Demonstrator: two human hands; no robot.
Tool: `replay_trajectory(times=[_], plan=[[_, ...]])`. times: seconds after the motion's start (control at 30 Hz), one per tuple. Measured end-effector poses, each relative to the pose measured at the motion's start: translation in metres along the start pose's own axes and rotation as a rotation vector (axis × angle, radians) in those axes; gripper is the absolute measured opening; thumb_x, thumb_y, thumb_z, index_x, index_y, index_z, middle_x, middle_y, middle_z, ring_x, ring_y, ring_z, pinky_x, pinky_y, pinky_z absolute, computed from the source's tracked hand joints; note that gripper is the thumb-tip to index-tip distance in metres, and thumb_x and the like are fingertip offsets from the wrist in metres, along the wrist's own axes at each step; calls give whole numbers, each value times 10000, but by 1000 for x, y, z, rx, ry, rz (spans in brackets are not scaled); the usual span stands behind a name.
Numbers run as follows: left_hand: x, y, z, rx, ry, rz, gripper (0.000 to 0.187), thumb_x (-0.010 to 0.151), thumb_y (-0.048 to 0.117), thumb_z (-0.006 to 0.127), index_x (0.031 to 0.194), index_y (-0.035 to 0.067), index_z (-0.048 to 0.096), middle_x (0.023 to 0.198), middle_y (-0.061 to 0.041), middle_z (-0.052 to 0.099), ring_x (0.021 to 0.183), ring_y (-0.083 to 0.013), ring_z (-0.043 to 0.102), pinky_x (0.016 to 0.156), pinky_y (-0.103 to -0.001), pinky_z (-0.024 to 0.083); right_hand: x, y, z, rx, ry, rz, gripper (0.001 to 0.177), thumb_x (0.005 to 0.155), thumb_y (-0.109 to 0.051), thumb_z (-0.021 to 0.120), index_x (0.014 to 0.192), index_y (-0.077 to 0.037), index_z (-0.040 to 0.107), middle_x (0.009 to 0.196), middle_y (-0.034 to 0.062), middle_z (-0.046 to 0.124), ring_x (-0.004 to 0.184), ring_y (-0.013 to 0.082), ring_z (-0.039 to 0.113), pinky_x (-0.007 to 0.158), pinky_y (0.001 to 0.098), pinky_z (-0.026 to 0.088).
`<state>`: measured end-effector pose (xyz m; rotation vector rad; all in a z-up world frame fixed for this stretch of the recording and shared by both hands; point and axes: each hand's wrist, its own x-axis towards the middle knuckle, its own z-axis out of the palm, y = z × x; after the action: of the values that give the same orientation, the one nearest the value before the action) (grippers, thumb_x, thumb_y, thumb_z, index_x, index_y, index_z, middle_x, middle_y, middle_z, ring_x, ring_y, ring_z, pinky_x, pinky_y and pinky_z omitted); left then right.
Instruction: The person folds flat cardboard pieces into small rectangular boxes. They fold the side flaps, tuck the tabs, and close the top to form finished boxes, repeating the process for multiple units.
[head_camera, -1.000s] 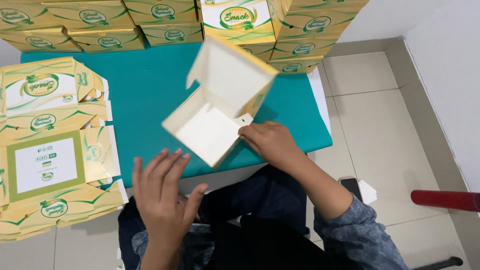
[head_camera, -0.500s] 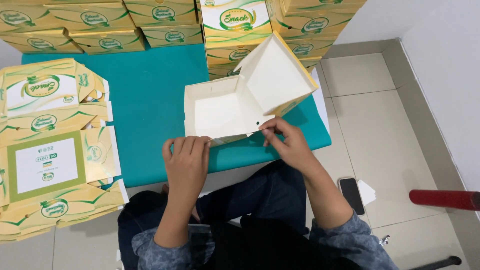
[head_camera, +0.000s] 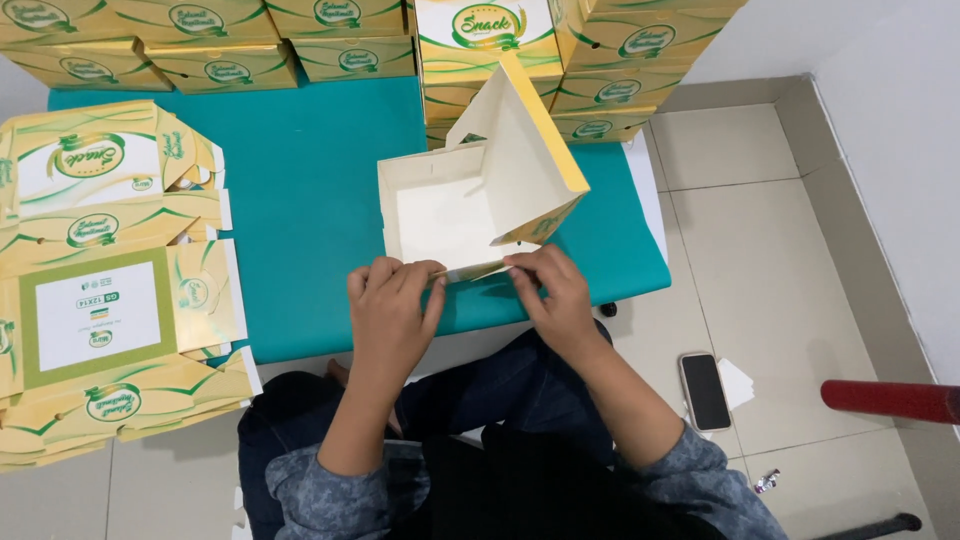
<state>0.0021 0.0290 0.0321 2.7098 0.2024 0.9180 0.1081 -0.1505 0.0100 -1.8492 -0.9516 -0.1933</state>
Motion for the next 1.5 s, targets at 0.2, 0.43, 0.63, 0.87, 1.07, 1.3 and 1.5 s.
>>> replay_trajectory(times=[0.2,0.43,0.63,0.87,1.07,1.3,1.5], plan=[[2,-2,-1,-160,-70,-45,71,826,145,695,891,166,714,675,-13,671,786,-171,565,864,-341,331,11,-16,19,-294,238,-156,143,898,-29,637,1023,-95,663,849,-1,363,648,147,410,608,291,415],[1,1,9,-133,-56,-9,91,831,137,687,918,156,705,695,-22,665,789,-164,545,863,-340,343,13,-24,29,-460,178,-233,140,858,-73,706,988,-120,683,947,18,605,835,185,534,737,322,366],[-1,-1,12,-145,-40,-10,79,851,141,673,923,151,702,700,-20,657,796,-164,540,848,-335,361,12,-18,31,-481,138,-253,173,867,-118,701,1037,-150,704,899,-8,662,800,163,537,724,300,370],[-4,-1,17,-145,-24,-20,75,859,151,668,925,160,704,705,-3,650,799,-156,526,838,-322,375,11,-18,31,-524,113,-292,202,875,-129,687,1073,-164,707,884,-12,647,808,151,514,746,287,382],[-7,-3,20,-128,-34,-10,110,864,153,668,967,153,707,721,-12,655,810,-167,536,828,-327,399,13,-14,36,-632,102,-380,236,864,-150,697,1100,-155,700,897,14,649,812,160,518,751,305,408],[-28,-26,28,-254,177,-104,151,866,75,678,1014,93,704,828,-23,706,786,-192,584,756,-315,486,12,-13,35,-700,72,-393,225,870,-163,688,1094,-150,691,855,19,606,814,173,510,753,325,427],[-22,-16,27,-235,237,-127,182,892,72,670,1073,87,679,837,-20,681,837,-200,597,770,-340,500,12,-13,37,-670,72,-383,225,878,-159,679,1102,-140,692,848,25,598,821,183,515,766,334,438]])
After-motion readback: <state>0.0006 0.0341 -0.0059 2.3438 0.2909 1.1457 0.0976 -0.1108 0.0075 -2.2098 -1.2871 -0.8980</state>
